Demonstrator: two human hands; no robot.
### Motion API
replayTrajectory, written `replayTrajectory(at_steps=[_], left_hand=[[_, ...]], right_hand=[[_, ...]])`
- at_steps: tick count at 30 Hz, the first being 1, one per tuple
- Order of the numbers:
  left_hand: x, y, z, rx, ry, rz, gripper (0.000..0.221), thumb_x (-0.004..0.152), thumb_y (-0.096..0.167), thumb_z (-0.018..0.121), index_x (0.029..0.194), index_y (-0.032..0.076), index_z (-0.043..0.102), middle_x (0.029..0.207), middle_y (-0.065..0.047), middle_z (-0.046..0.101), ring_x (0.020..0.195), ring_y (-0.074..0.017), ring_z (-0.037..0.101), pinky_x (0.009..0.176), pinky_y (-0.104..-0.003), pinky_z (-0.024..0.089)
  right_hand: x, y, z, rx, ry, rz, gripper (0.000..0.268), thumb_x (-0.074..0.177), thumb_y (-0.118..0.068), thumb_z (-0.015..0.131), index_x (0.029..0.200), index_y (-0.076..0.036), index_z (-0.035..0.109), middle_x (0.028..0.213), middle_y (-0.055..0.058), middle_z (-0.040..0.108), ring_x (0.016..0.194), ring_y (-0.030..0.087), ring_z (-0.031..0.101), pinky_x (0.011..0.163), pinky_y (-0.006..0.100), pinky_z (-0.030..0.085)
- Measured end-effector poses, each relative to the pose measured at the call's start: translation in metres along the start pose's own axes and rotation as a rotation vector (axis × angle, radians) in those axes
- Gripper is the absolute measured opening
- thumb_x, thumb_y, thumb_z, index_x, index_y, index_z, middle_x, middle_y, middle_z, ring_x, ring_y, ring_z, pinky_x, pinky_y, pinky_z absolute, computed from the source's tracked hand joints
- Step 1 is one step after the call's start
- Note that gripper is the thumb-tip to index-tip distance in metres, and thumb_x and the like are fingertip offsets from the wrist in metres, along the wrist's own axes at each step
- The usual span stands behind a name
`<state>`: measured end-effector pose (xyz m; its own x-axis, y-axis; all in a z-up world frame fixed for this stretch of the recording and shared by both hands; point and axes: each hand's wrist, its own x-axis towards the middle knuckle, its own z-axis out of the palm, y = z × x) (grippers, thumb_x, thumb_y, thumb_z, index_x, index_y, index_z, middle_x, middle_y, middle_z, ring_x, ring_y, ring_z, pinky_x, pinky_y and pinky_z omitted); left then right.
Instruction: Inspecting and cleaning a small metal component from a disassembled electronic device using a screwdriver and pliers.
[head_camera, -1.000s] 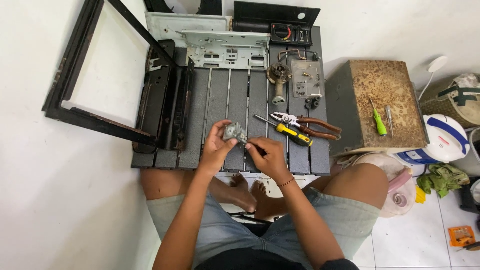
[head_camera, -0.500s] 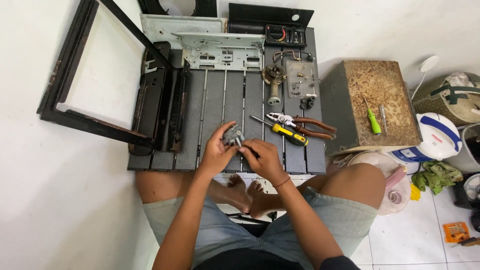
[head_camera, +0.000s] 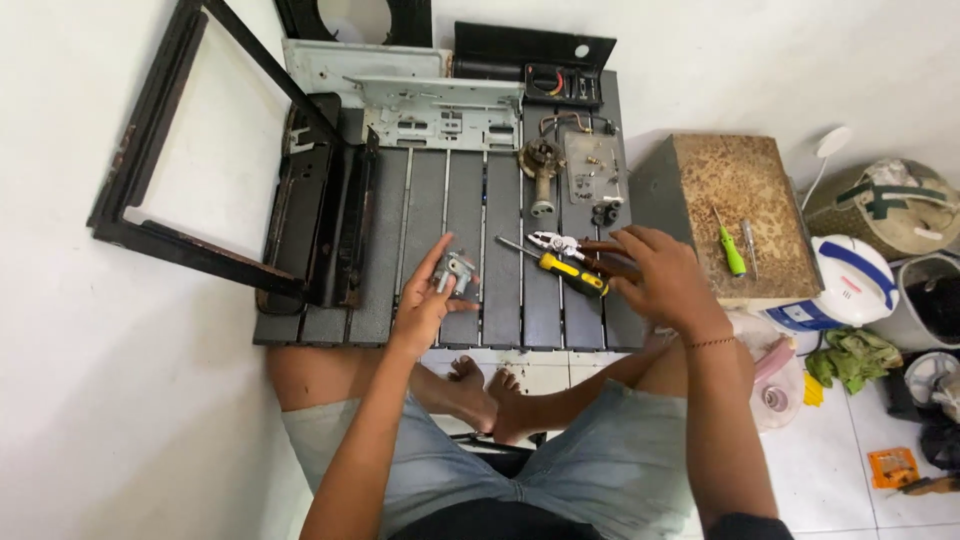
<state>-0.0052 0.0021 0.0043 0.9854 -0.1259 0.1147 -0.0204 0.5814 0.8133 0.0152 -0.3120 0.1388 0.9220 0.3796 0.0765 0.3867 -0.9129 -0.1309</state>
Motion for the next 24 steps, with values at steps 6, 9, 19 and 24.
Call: replayTrajectory(at_steps=[6,9,19,24], left_hand=[[0.006,-0.021,-0.023,-0.134,0.019,-0.086,0.047,0.103,0.010,0.040,0.150,0.009,0.038,0.112,-0.015,0.052,0.090,-0.0225,0.062,0.061,-0.027,0.055],[0.005,-0.017,-0.020,-0.186,0.027,-0.065,0.046,0.102,0.012,0.045,0.148,0.009,0.041,0.113,-0.015,0.056,0.091,-0.0251,0.066,0.065,-0.028,0.056],[0.006,-0.017,-0.020,-0.126,-0.002,-0.103,0.047,0.102,0.012,0.043,0.149,0.010,0.039,0.112,-0.016,0.057,0.092,-0.0247,0.065,0.069,-0.028,0.055],[0.007,-0.025,-0.029,-0.128,-0.001,-0.113,0.048,0.101,0.013,0.045,0.148,0.010,0.039,0.114,-0.016,0.058,0.089,-0.0225,0.065,0.065,-0.027,0.054]], right_hand=[[0.021,0.018,0.012,0.057,-0.340,0.174,0.069,0.087,-0.022,0.079,0.150,-0.006,0.054,0.142,0.025,0.061,0.133,0.042,0.058,0.110,0.053,0.049],[0.032,0.022,0.024,0.165,-0.335,0.209,0.065,0.085,-0.022,0.081,0.143,0.000,0.059,0.142,0.031,0.058,0.129,0.048,0.060,0.107,0.058,0.050],[0.044,0.048,0.036,0.141,-0.387,0.129,0.025,0.086,-0.025,0.082,0.091,-0.004,0.069,0.079,0.016,0.073,0.074,0.034,0.074,0.074,0.044,0.058],[0.033,0.027,0.023,0.245,-0.376,0.189,0.025,0.092,-0.021,0.075,0.077,-0.001,0.070,0.065,0.014,0.064,0.060,0.027,0.063,0.066,0.039,0.053]])
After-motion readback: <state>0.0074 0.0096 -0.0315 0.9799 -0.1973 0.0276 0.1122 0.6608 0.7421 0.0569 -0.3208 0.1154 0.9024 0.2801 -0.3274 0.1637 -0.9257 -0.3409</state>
